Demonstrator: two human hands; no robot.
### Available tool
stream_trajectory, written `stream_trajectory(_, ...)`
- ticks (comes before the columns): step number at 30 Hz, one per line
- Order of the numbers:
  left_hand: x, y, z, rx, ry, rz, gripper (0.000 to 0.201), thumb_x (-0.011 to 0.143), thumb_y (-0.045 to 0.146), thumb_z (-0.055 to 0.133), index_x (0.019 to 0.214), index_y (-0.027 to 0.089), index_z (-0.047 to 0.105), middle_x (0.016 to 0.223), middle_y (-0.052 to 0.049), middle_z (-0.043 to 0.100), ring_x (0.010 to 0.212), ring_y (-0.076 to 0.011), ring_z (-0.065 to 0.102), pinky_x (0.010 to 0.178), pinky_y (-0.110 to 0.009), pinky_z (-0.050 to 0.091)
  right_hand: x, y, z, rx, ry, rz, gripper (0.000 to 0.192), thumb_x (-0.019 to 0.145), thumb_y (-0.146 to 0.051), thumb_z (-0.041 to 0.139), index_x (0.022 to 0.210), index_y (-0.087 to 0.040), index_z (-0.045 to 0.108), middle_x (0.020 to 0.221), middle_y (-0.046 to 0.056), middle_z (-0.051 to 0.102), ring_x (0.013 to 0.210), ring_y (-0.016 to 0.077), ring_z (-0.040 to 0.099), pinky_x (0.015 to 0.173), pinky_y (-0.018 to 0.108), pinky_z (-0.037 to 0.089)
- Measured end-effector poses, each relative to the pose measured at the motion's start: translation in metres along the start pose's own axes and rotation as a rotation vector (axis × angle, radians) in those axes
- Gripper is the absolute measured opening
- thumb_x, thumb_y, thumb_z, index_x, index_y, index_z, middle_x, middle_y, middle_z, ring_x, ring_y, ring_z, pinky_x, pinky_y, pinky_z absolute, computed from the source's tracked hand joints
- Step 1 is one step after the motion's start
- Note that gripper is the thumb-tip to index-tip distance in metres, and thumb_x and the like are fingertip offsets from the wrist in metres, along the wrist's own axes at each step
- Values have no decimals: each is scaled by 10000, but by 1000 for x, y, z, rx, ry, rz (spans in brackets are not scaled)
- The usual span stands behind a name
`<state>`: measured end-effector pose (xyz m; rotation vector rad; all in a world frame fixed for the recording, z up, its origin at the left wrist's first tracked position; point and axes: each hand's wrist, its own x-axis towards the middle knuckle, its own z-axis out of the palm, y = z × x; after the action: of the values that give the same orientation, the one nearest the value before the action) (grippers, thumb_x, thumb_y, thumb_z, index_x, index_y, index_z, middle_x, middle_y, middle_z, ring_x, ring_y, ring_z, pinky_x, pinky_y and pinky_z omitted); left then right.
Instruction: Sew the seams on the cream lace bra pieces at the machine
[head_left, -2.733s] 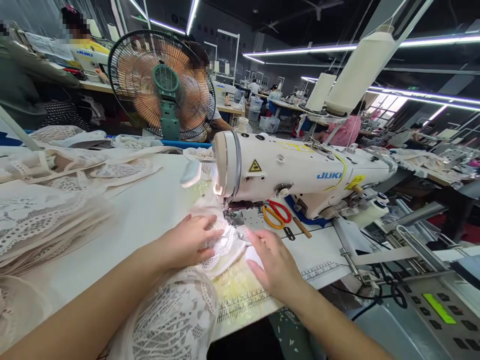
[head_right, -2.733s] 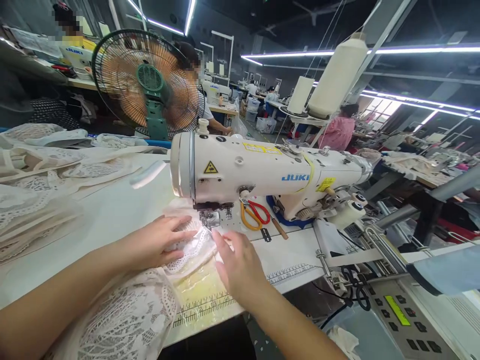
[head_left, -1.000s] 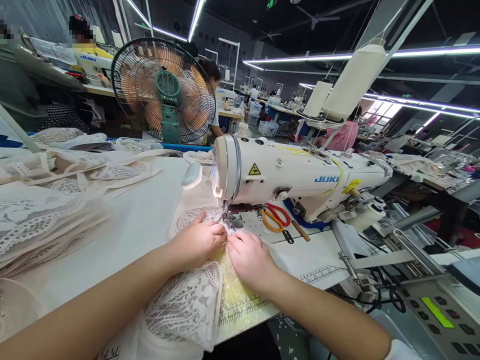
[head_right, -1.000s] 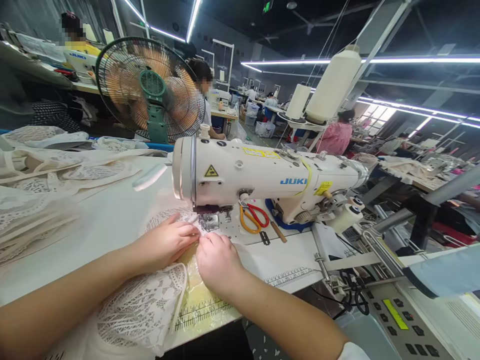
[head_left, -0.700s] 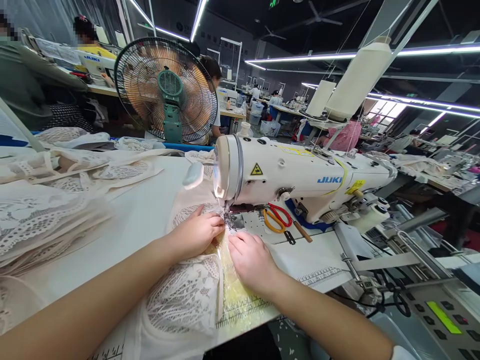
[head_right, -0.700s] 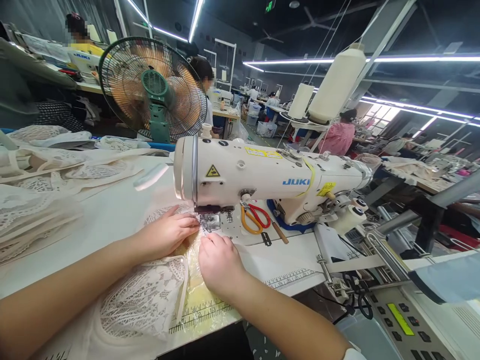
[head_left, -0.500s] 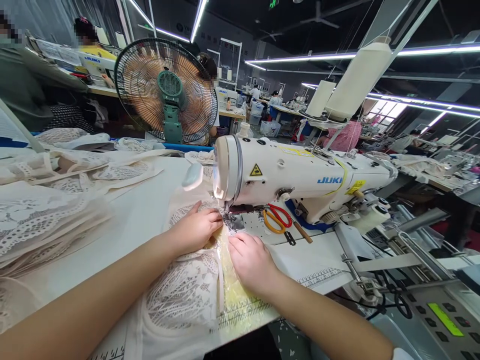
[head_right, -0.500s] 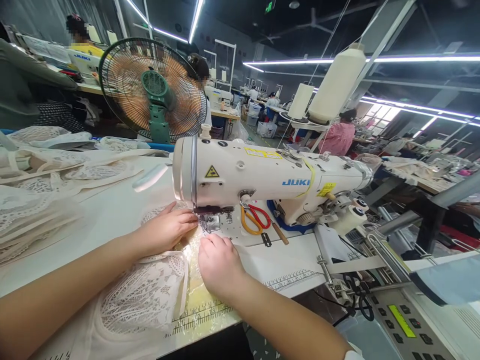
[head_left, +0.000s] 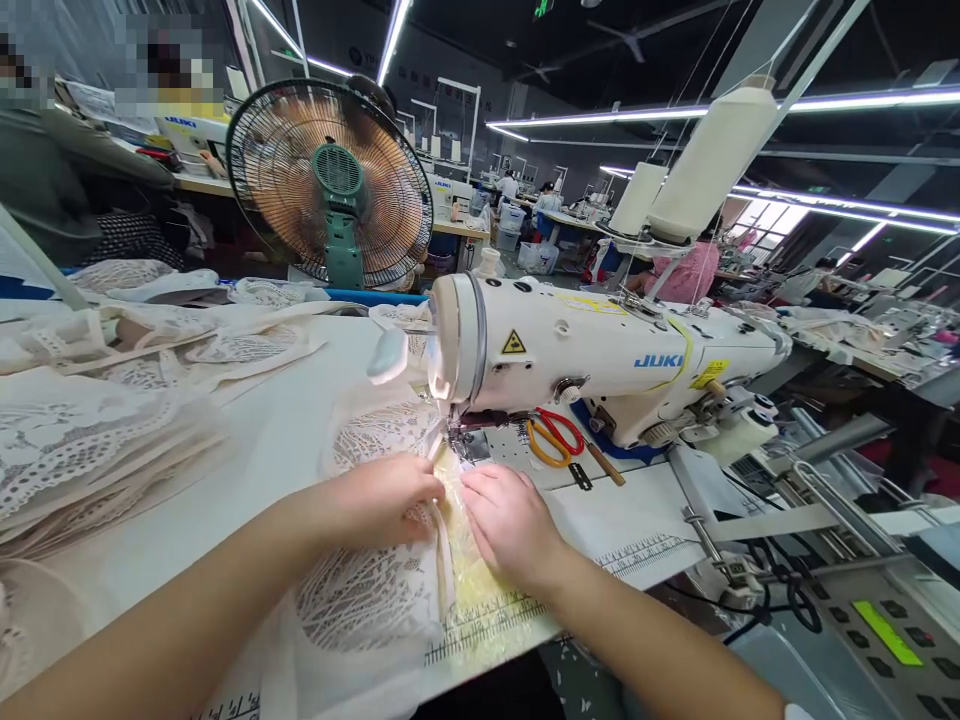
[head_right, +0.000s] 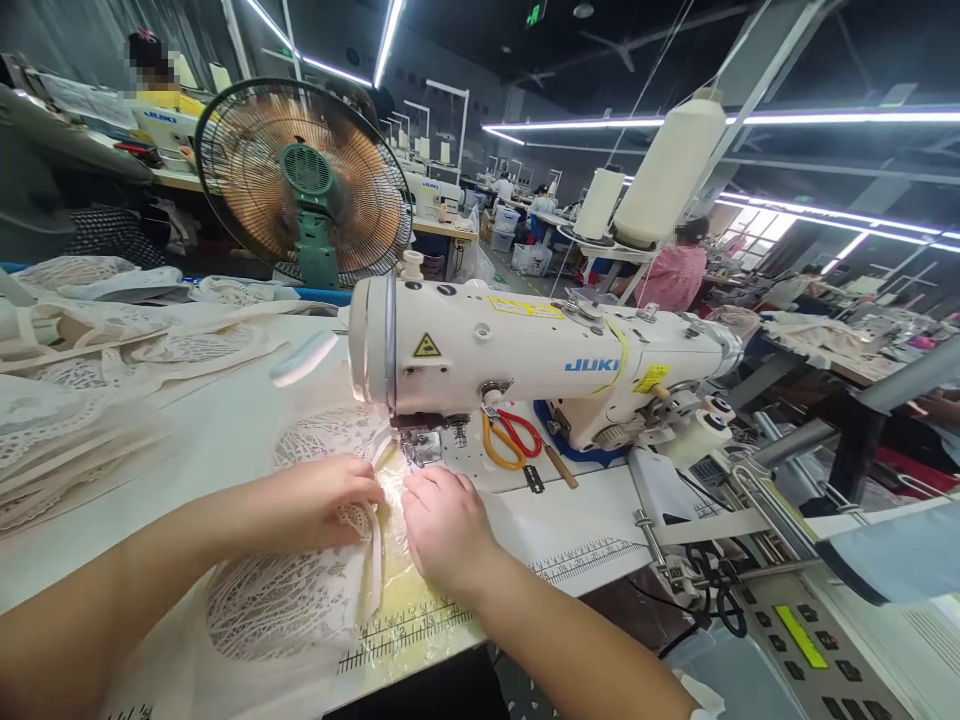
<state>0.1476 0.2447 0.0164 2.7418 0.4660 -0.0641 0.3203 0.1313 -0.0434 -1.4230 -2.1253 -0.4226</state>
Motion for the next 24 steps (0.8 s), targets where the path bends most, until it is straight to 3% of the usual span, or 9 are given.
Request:
stream_trajectory(5,3,-9,2,-347,152,-95,165,781,288,428,659,196,491,646,14,519,629,-149,512,587,-255,414,-7,-8,-14,206,60,265,294,884,-193,407,1079,-147,622,1014,98,683,966,213,591,854,362,485)
stream_trajectory(7,5,-16,3,-550,284,-164,216,783,379,399,649,209,410,615,38,432,587,-131,454,544,-241,391,-14,-17,-17,339,-12,394,420,905,-242,385,1304,-145,473,992,89,671,889,188,613,768,320,514)
stream_trajectory(10,8,-23,7,-563,425,-298,201,777,381,343,654,222,351,605,45,380,565,-126,413,523,-241,369,-18,-33,-20,542,-203,406,568,904,-311,400,1434,-137,292,870,46,651,662,146,580,595,250,487)
stream_trajectory(12,9,-24,11,-480,467,-347,150,760,321,341,646,226,323,600,43,366,566,-131,400,531,-248,349,-14,-41,-19,557,-258,374,442,885,-321,429,1281,-143,513,772,32,633,605,140,546,569,240,455)
stream_trajectory(14,8,-24,13,-392,479,-367,97,728,250,363,644,226,321,595,38,371,570,-140,398,538,-256,322,-6,-44,-18,482,-275,392,286,880,-279,422,920,-160,678,675,28,613,607,144,539,575,239,426)
stream_trajectory(16,6,-22,14,-296,440,-354,39,696,191,387,669,219,380,601,28,410,577,-154,424,537,-263,305,3,-42,-17,390,-307,444,313,880,-219,398,709,-169,655,629,27,610,616,145,543,582,240,404)
stream_trajectory(18,3,-18,14,-197,353,-301,162,663,142,413,775,214,506,627,14,464,572,-169,455,513,-266,280,8,-39,-16,327,-369,467,304,873,-185,395,708,-170,650,654,30,640,635,149,560,590,242,399)
stream_trajectory(21,0,-8,11,114,145,-203,422,658,124,443,1016,266,616,683,-11,525,533,-177,481,461,-269,230,9,-36,-15,280,-433,460,287,870,-183,396,912,-170,680,806,55,703,731,170,614,641,255,430)
stream_trajectory(24,1,5,8,337,14,-200,430,715,166,448,1090,264,635,697,-41,571,509,-186,518,430,-260,242,9,-35,-16,206,-492,477,371,867,-201,404,1165,-167,622,946,82,718,836,202,645,685,277,457)
